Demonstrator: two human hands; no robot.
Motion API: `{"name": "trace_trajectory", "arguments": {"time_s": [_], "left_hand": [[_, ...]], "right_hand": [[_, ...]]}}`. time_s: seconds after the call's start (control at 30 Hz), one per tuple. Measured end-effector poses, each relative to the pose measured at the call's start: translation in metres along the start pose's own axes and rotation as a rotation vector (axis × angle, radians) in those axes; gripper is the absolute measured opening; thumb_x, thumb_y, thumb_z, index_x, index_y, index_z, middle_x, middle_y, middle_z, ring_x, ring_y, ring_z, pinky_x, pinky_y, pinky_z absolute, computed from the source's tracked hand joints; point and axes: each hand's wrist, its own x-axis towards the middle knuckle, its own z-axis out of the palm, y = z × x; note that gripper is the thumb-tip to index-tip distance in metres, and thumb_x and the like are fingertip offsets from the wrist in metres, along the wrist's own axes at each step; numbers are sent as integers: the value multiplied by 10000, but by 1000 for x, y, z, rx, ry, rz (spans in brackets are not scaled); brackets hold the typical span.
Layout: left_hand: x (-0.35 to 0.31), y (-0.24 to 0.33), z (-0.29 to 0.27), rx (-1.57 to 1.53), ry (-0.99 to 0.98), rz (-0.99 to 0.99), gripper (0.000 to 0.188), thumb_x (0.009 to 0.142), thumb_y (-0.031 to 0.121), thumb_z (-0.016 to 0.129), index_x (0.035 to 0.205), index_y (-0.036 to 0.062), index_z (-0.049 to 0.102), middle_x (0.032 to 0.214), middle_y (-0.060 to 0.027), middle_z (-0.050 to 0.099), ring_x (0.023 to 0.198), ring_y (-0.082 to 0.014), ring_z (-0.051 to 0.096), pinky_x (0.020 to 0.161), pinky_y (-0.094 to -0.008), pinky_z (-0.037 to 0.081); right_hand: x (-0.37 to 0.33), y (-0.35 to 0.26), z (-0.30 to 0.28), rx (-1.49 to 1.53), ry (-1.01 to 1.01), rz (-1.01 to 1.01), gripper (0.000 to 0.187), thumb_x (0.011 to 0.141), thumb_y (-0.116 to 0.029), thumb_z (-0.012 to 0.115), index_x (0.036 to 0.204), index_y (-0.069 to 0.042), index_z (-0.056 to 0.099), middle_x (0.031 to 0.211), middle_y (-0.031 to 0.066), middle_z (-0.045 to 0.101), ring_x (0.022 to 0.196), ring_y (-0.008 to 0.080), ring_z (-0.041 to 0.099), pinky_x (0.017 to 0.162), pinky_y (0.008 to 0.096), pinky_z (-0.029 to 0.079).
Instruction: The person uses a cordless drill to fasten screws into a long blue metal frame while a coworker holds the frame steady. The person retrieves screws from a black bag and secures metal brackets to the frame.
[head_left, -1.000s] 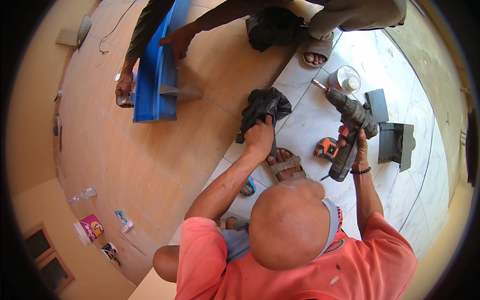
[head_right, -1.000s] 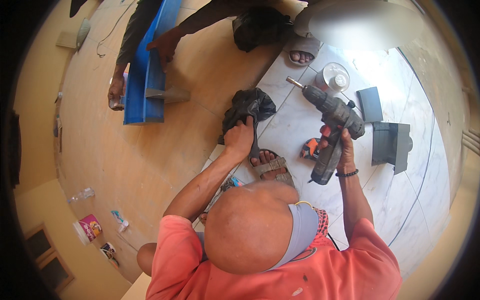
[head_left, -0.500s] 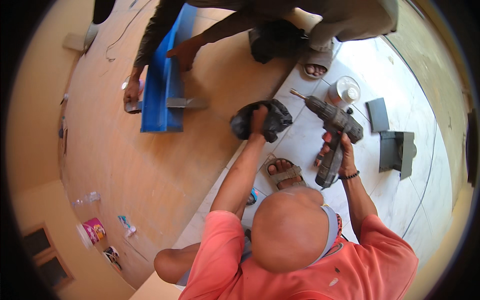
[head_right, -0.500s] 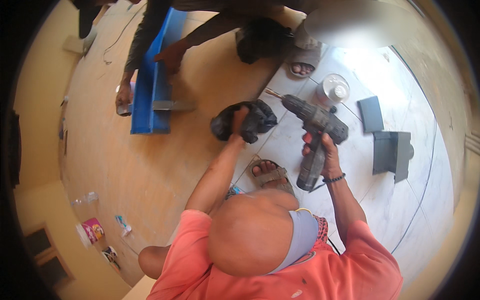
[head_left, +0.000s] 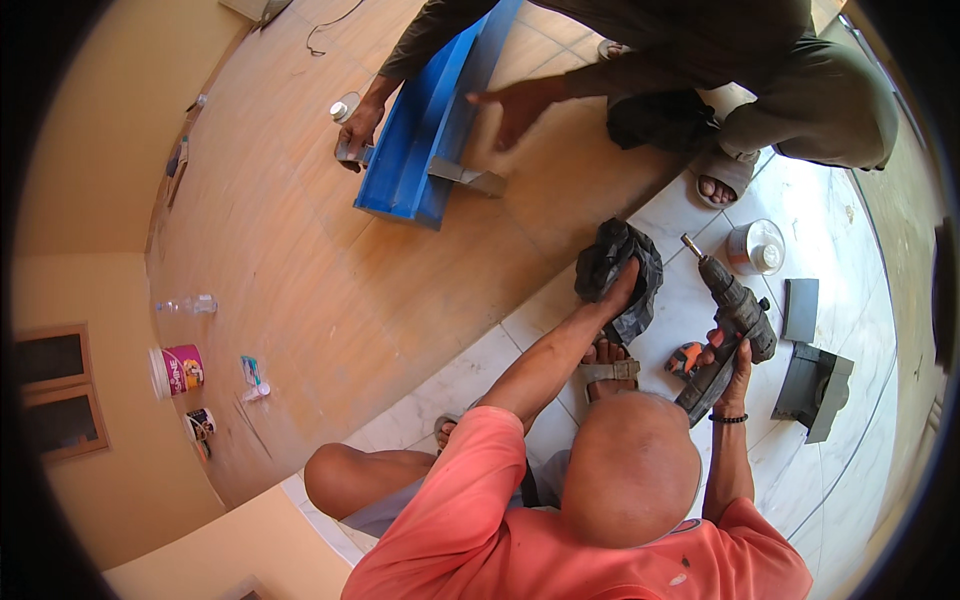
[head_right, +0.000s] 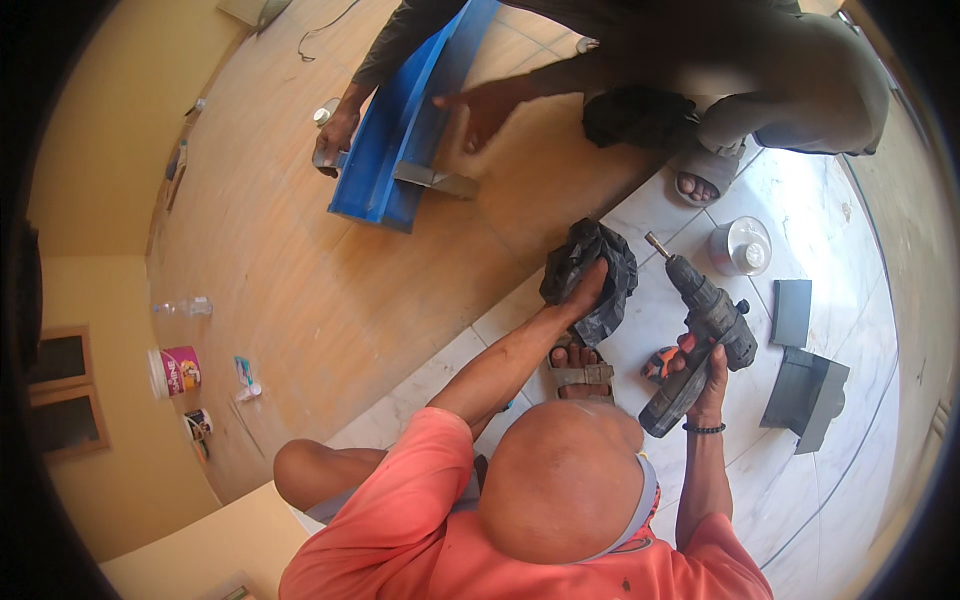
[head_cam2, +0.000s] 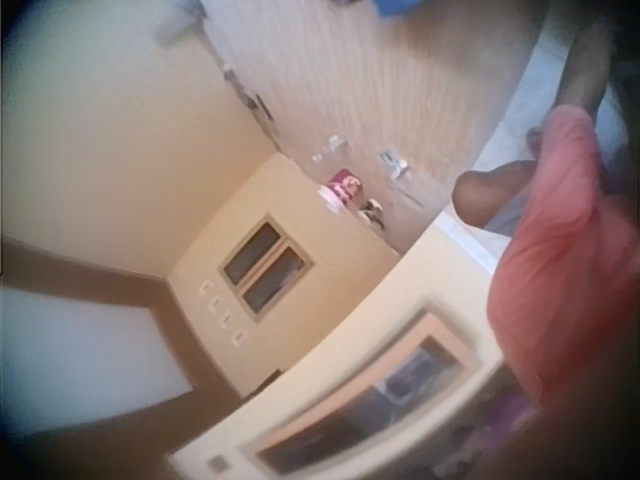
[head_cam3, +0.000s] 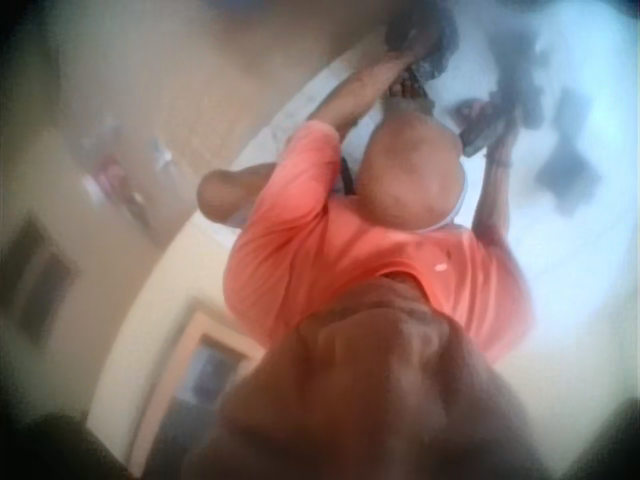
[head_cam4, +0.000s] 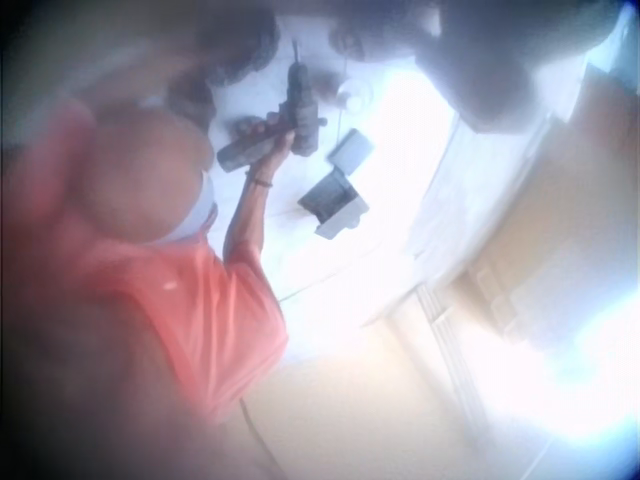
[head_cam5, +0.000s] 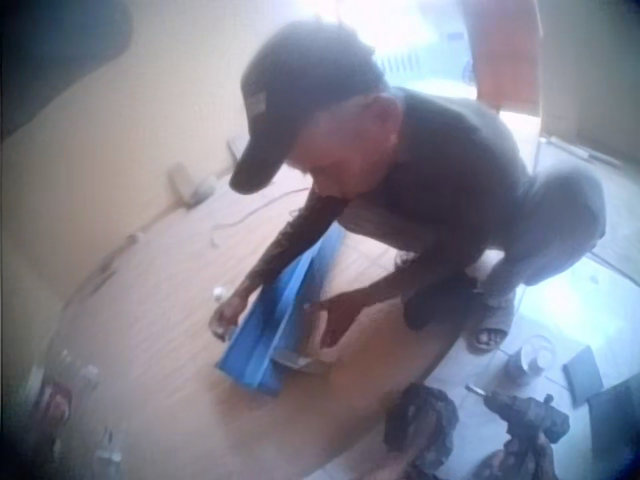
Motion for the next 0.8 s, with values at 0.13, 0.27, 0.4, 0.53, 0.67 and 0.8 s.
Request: {"name": "trace_trajectory", "arguments": {"time_s": [0.13, 0.27, 0.4, 0.53, 0.67, 0.8], "left_hand": [[-9, 17, -5, -809, -235, -346, 277, 857, 182, 434, 882, 31, 664, 945, -131, 671, 884, -212, 597, 833, -368, 454], [-12, 31, -30, -456, -231, -253, 325, 867, 164, 372, 885, -9, 646, 971, -187, 661, 921, -267, 615, 844, -402, 457], [-11, 70, -72, -6, -421, -211, 308, 866, 149, 389, 903, -39, 630, 989, -274, 628, 939, -369, 631, 806, -457, 495], [-19, 76, -101, 71, -500, -122, 276, 870, 121, 418, 906, -55, 628, 960, -321, 609, 920, -442, 626, 745, -479, 527], [-27, 68, -110, 74, -453, -168, 215, 841, 83, 491, 858, -57, 654, 949, -311, 621, 916, -435, 629, 741, -480, 533], [-23, 82, -145, 181, -553, -121, 149, 803, 75, 573, 865, -39, 645, 873, -278, 640, 898, -409, 638, 761, -464, 522]], "right_hand": [[1, 0, -3, -28, 5, 28, 626, 816, -519, 660, 1143, -5, 519, 924, 97, 607, 686, 189, 598, 628, 352, 535], [2, 3, 12, -85, -43, 34, 579, 859, -513, 614, 1160, -33, 493, 925, 74, 586, 673, 170, 568, 604, 324, 508], [2, 4, 13, -103, -83, 51, 602, 842, -511, 633, 1162, -23, 487, 917, 78, 583, 675, 178, 569, 611, 385, 532], [3, 6, 21, -147, -95, 46, 623, 821, -488, 667, 1179, -15, 474, 906, 85, 579, 688, 198, 578, 607, 463, 559], [3, 5, 37, -159, -105, 57, 697, 746, -476, 737, 1187, 3, 490, 925, 122, 605, 677, 227, 626, 599, 389, 561], [3, -4, 41, -186, -108, 52, 667, 740, -463, 743, 1167, -3, 517, 919, 115, 619, 690, 214, 631, 609, 354, 551]]}}
